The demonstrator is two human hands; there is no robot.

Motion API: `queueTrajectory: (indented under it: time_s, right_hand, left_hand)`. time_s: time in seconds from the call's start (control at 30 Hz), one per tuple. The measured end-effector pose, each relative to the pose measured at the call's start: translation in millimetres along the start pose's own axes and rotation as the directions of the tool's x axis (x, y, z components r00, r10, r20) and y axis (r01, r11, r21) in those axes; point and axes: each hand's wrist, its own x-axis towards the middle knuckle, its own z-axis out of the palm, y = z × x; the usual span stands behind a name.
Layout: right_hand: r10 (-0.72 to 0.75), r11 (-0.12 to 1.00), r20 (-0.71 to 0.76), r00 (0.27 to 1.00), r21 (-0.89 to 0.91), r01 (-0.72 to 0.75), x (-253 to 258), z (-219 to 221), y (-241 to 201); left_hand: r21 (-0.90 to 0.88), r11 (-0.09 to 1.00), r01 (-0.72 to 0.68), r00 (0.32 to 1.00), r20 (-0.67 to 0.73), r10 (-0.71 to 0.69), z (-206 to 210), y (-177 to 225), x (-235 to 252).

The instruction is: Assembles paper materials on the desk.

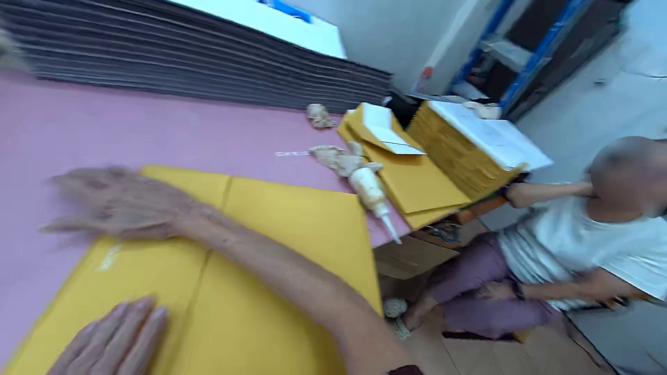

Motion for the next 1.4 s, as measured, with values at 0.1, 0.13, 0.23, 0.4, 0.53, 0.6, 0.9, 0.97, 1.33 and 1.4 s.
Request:
queueTrajectory:
  time_s: [0.1, 0.13, 0.23, 0.4, 0.53, 0.6, 0.9, 0.97, 1.33, 1.4]
  right_hand:
    - [0.154, 0.983, 0.458, 0.876, 0.023, -0.185, 2, -98, -31]
    - [0.103, 0.984, 0.282, 0.954, 0.111, -0.139, -4, -69, -21]
    - [0.068, 0.984, 0.222, 0.973, 0.148, -0.102, 0, -43, -11]
    - [0.233, 0.849, 0.121, 0.965, 0.459, -0.262, 0, -58, -1]
    - [0.205, 0.898, 0.069, 0.976, 0.384, -0.216, -1, -55, 0]
    - [0.168, 0.935, 0.105, 0.98, 0.297, -0.193, -4, -51, -10]
    - [0.206, 0.681, 0.179, 0.962, 0.679, -0.273, -29, -53, -118]
    - [0.239, 0.655, 0.153, 0.959, 0.704, -0.275, -30, -54, -118]
    - [0.206, 0.772, 0.009, 0.978, 0.612, -0.169, -28, -48, -112]
    - [0.225, 0.763, 0.06, 0.972, 0.61, -0.214, -17, -57, -94]
  left_hand:
    - [0.03, 0.999, 0.024, 0.987, -0.159, -0.019, 13, 3, 4]
    - [0.066, 0.997, 0.034, 0.974, -0.225, -0.019, 20, 3, 4]
    - [0.126, 0.992, 0.024, 0.961, -0.276, 0.012, 27, 2, 7]
    - [0.091, 0.996, -0.014, 0.958, -0.283, 0.039, 23, 3, 6]
    - [-0.088, 0.992, 0.088, 0.928, -0.356, -0.114, 13, 1, -5]
    - [-0.074, 0.983, 0.168, 0.883, -0.432, -0.184, 15, 1, -9]
    - [-0.091, 0.979, 0.18, 0.804, -0.56, -0.2, 30, 0, -4]
    - [-0.086, 0.977, 0.195, 0.791, -0.575, -0.208, 32, 1, -3]
    - [-0.038, 0.98, 0.198, 0.802, -0.569, -0.184, 38, 0, -7]
    - [0.039, 0.978, 0.203, 0.839, -0.522, -0.153, 34, 1, -3]
